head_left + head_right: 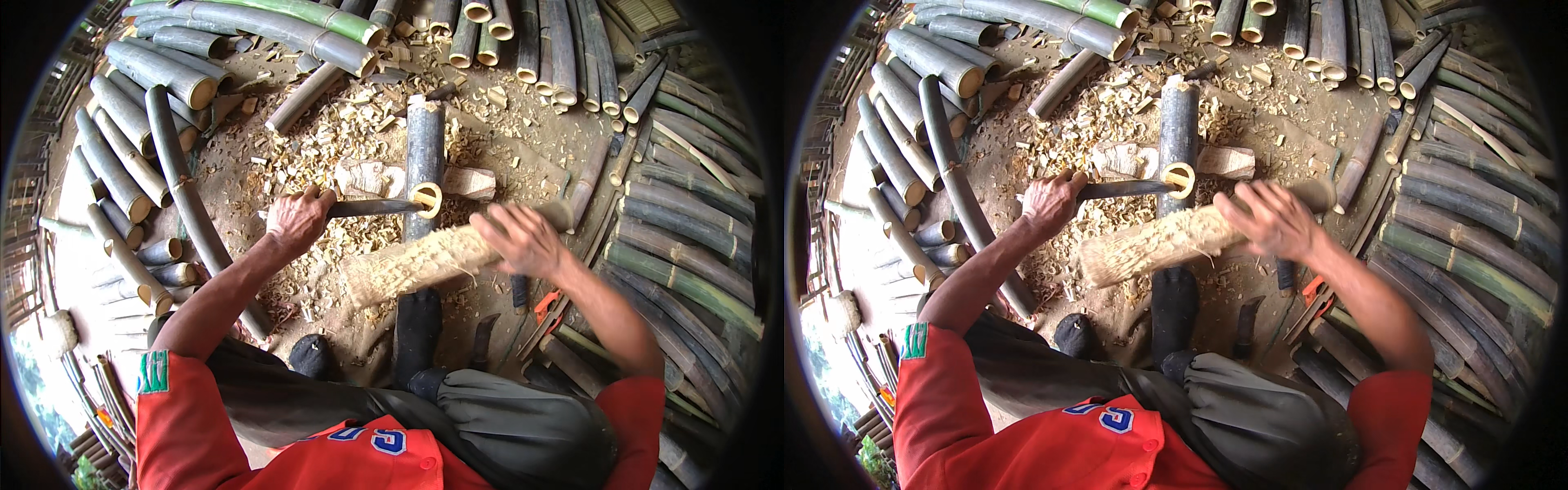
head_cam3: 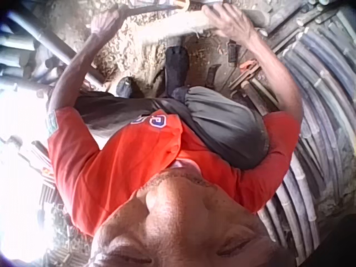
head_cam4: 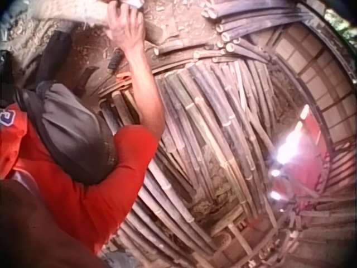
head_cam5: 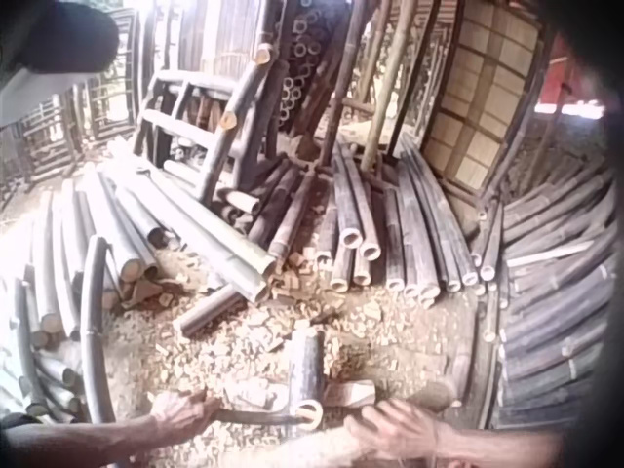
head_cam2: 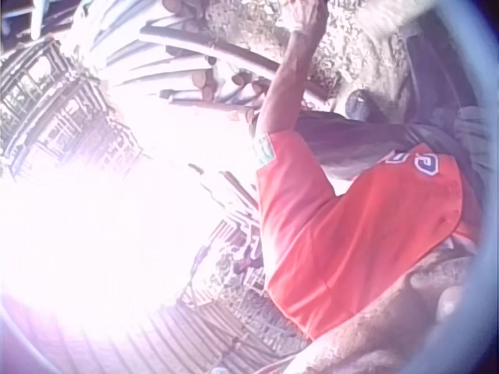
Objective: The person uses a knife to carve the edges and inner nodes of bamboo segments, handling the segments by hand while sitting among many bamboo pieces.
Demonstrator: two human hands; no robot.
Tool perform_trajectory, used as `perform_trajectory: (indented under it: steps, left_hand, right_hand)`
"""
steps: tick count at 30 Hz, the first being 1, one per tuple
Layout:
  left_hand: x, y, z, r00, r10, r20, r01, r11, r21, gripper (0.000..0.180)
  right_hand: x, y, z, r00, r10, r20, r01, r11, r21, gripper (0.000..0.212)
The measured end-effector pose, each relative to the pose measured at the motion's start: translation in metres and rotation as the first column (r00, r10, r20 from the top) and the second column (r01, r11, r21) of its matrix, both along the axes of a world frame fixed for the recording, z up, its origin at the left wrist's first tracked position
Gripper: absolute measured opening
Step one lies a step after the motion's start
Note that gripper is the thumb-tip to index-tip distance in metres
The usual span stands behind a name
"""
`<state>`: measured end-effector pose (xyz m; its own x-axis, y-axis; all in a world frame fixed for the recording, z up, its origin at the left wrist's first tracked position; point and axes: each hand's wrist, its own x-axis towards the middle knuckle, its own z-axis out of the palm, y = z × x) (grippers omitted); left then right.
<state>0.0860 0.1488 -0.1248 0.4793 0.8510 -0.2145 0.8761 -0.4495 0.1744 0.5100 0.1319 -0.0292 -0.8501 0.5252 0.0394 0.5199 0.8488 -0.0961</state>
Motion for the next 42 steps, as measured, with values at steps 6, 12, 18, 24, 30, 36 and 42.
perform_trajectory:
  steps: [6,12,18,24,30,36,42]
  left_hand:
    - [-0.003,0.021,-0.005,0.813,0.444,0.377,-0.321,0.881,-0.346,0.028]
    - [0.029,0.003,0.000,0.992,0.051,0.116,-0.026,0.979,-0.204,0.027]
    - [0.058,0.010,0.007,0.987,-0.126,-0.104,0.093,0.957,-0.276,0.027]
    - [0.057,0.015,-0.004,0.986,-0.118,-0.115,0.075,0.943,-0.325,0.023]
    - [0.056,0.011,-0.005,0.986,-0.130,-0.101,0.099,0.957,-0.273,0.019]
    - [0.058,0.011,-0.005,0.991,-0.043,-0.130,-0.001,0.948,-0.319,0.016]
    - [0.058,0.008,-0.010,0.992,-0.039,-0.118,0.004,0.957,-0.289,0.015]
  right_hand:
    - [-0.016,0.004,0.010,0.948,0.028,0.318,0.005,0.995,-0.101,0.087]
    - [-0.032,-0.039,0.022,0.979,0.117,0.165,-0.074,0.966,-0.246,0.095]
    - [-0.018,-0.015,0.020,0.988,0.130,0.087,-0.111,0.975,-0.192,0.097]
    - [0.027,0.040,-0.005,0.952,0.021,0.307,0.001,0.997,-0.071,0.094]
    - [0.041,0.037,-0.009,0.971,0.168,0.170,-0.162,0.985,-0.052,0.097]
    - [0.042,0.034,0.001,0.970,0.053,0.236,-0.029,0.994,-0.104,0.094]
    - [0.047,0.042,0.000,0.968,0.039,0.247,-0.052,0.998,0.044,0.089]
